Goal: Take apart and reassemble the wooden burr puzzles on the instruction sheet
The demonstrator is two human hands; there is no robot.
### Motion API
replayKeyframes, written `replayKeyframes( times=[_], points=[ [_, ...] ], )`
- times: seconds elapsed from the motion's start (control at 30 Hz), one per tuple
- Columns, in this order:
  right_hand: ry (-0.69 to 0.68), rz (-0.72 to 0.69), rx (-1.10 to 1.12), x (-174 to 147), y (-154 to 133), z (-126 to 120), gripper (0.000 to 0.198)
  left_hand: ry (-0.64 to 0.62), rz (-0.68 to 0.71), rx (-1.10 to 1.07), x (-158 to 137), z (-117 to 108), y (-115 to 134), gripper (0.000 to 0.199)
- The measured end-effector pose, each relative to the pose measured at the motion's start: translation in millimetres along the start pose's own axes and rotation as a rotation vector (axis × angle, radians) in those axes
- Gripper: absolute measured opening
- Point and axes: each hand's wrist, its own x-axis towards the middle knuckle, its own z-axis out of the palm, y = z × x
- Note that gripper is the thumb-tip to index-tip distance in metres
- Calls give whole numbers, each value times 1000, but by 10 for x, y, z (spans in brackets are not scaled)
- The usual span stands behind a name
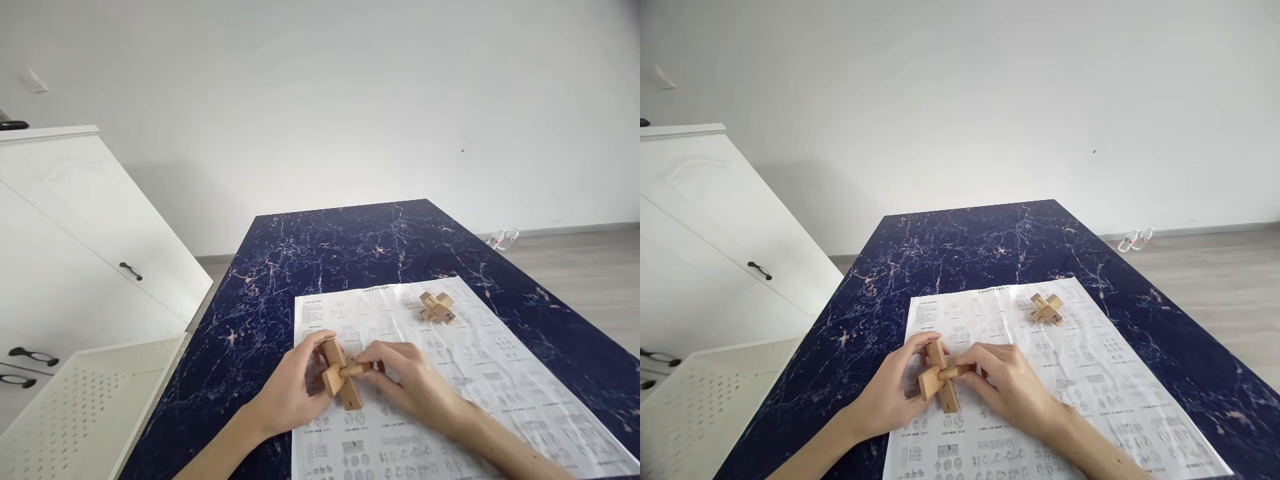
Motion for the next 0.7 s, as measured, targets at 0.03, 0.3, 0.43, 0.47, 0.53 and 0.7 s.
replayKeyframes(
  times=[0.03, 0.3, 0.43, 0.47, 0.53, 0.7],
  points=[
    [3, 14, -12, -3, -4, 9, 12, -15, 26, -7, -3, -9, 15, 75],
    [6, 89, -5, -9, -73, 37, 12, -50, 20, 114, -22, -29, 25, 114],
    [-15, 89, 15, 7, -76, 21, 14, 5, 56, 171, -19, -9, -2, 106],
    [-16, 82, 18, 13, -72, 15, 14, 15, 63, 179, -21, -4, -4, 106],
    [-21, 63, 20, 20, -61, 3, 16, 33, 77, 201, -28, 4, -2, 107],
    [-29, 13, 11, -3, -41, -7, 15, 64, 123, 249, -35, 11, 10, 110]
  ],
)
